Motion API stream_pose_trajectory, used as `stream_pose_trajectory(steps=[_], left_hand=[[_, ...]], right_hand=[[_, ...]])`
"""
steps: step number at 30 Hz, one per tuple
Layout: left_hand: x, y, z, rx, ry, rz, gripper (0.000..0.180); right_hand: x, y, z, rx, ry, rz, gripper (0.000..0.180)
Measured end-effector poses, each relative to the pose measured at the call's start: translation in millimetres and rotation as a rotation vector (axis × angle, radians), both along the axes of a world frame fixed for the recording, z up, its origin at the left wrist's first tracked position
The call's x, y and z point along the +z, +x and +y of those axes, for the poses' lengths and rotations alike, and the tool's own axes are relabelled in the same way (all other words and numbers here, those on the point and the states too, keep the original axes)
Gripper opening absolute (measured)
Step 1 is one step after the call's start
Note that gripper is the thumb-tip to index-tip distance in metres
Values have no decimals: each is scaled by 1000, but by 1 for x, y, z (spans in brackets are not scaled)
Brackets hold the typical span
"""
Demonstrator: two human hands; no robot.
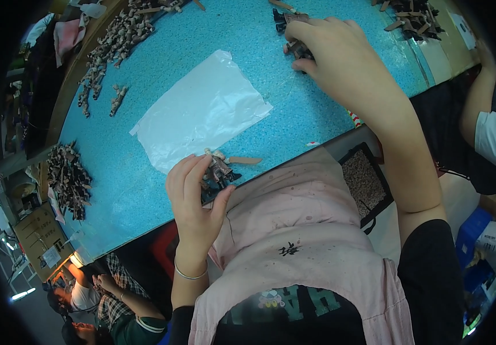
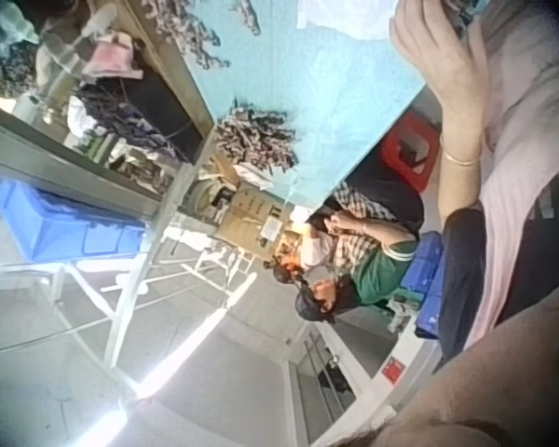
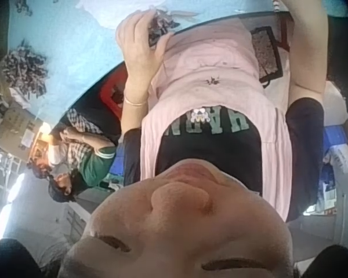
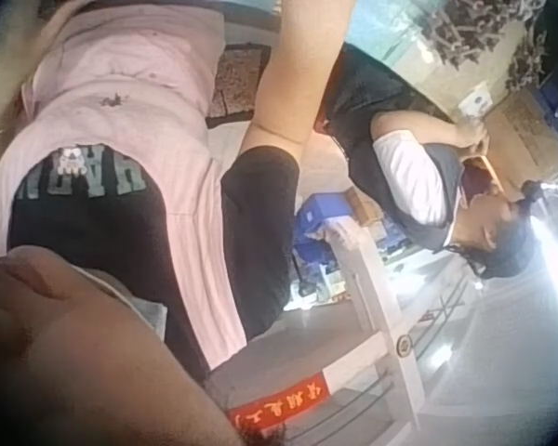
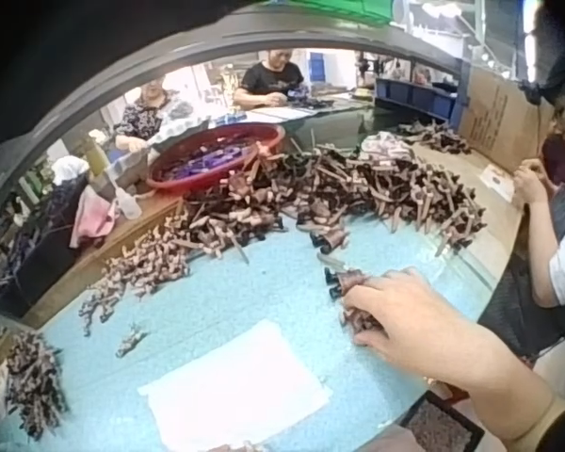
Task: The person applies glue from a bottle onto toy figurine bodies lined up on the table. The person then assembles the figurines by attaching parts to each body by hand.
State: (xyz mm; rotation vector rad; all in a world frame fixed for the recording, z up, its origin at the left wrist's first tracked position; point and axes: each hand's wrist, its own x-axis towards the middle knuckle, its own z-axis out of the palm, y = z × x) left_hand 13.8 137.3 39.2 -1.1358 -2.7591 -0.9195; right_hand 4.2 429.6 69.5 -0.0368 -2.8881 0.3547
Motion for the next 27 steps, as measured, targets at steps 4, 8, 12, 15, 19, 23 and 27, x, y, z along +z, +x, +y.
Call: stream_pose_trajectory(steps=[4,8,12,15,19,23,27], left_hand=[[-1,0,-1,2,17,-9,63],[1,-1,0,-7,7,-8,62],[5,-2,1,-11,-19,-1,62],[8,-2,1,-10,-49,-3,62],[12,-2,5,-31,-69,15,58],[14,-2,5,-13,-114,32,62],[20,2,8,14,-120,48,62]], right_hand=[[-6,6,-1,124,123,58,30],[-3,9,-7,175,87,20,35],[1,25,-30,314,-237,-98,46],[3,35,-48,418,-578,-174,47],[-18,42,-61,444,-525,-179,52],[-17,43,-59,437,-490,-167,53],[-4,36,-17,341,-474,6,51]])
